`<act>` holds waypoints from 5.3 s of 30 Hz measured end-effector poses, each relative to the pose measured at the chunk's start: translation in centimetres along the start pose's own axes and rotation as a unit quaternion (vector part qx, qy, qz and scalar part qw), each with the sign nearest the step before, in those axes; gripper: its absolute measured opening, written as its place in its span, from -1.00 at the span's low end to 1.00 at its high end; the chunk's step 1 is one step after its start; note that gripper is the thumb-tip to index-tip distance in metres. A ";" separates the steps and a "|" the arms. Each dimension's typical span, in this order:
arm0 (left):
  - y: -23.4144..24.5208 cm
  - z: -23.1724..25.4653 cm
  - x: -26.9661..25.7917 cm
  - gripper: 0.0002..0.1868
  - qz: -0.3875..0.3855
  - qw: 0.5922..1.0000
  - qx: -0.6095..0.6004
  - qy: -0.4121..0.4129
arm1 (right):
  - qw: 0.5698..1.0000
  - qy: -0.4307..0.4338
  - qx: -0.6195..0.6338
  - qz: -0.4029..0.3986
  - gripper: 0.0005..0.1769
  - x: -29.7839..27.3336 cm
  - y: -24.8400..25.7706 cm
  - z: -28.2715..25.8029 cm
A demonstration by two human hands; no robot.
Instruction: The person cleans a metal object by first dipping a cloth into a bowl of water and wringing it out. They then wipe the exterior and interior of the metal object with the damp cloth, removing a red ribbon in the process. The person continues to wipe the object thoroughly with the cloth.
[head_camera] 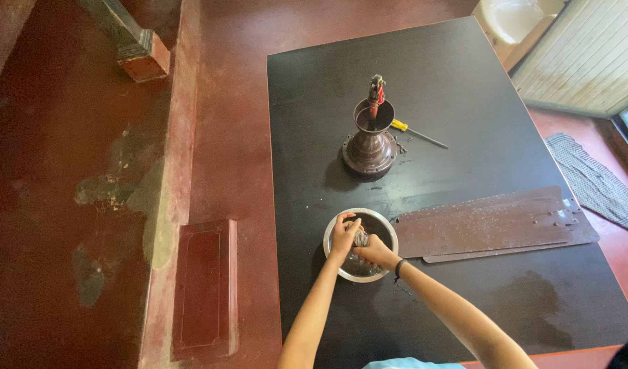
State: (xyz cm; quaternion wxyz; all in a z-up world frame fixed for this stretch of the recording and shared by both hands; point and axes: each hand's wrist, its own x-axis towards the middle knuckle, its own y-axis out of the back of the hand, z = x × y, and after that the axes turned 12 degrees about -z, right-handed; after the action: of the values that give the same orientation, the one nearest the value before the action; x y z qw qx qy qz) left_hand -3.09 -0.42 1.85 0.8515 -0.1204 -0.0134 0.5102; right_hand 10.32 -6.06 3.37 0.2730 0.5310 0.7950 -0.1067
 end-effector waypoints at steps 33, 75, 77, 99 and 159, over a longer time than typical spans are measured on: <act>-1.6 -0.7 3.4 -0.78 0.131 0.969 -0.178 0.108 | 0.995 -0.053 -0.076 0.032 -0.52 1.3 -0.3 0.4; -0.5 -0.3 2.4 -0.84 -0.049 0.968 -0.224 0.105 | 0.949 -0.082 0.246 -0.180 -0.81 -2.4 0.0 -2.5; -0.9 -0.2 2.5 -0.86 -0.036 0.973 -0.203 0.106 | 0.966 -0.067 0.196 -0.153 -0.71 -1.5 -0.1 -1.2; -4.2 1.0 1.4 -0.81 0.148 0.988 0.038 0.035 | 0.966 0.043 -0.191 0.170 -0.38 -0.4 -2.3 0.3; -1.9 1.7 2.3 -0.75 0.192 0.980 -0.020 0.048 | 0.938 -0.011 -0.300 0.174 -0.32 -0.7 -2.9 -1.6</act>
State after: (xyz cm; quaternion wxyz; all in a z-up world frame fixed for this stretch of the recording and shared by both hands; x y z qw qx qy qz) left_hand -0.59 1.06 3.69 0.7346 -0.1619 0.0403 0.6577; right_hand 7.39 -7.06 4.76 0.4425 0.5531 0.6826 0.1801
